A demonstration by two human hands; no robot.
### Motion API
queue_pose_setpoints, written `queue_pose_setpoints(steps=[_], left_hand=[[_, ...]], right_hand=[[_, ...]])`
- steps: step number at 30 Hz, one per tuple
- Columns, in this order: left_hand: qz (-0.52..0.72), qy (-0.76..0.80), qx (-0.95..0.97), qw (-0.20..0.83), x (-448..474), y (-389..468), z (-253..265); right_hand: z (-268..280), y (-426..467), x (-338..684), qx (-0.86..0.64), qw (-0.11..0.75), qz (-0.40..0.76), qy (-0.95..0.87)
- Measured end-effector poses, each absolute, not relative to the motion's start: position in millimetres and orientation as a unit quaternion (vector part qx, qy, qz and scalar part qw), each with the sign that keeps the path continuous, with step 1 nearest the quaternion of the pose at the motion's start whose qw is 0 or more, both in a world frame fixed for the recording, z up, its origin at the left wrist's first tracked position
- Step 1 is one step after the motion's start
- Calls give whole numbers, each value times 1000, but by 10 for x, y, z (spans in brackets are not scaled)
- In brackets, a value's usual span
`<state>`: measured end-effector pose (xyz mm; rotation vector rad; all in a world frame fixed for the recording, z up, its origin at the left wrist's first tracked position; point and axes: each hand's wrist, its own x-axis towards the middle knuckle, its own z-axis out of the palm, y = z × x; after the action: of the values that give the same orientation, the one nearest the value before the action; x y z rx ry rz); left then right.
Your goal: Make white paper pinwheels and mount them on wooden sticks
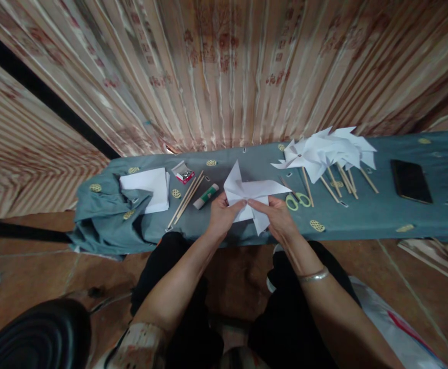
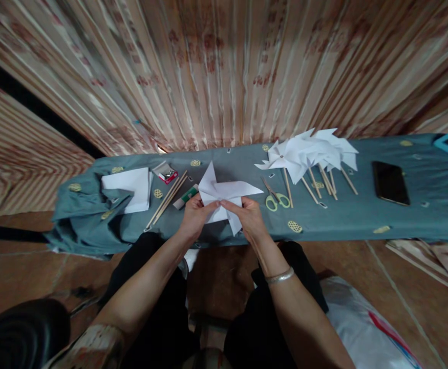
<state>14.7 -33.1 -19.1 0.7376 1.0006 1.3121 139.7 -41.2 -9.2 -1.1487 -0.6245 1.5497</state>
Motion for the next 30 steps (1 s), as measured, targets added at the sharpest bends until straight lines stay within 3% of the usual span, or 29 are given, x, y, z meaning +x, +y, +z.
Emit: queue_pose_setpoints(steps=[30], left_hand=[[583,438,359,583,22,-347,-214]], right_hand=[[-190,-453,1305,-478,533,596,-364]])
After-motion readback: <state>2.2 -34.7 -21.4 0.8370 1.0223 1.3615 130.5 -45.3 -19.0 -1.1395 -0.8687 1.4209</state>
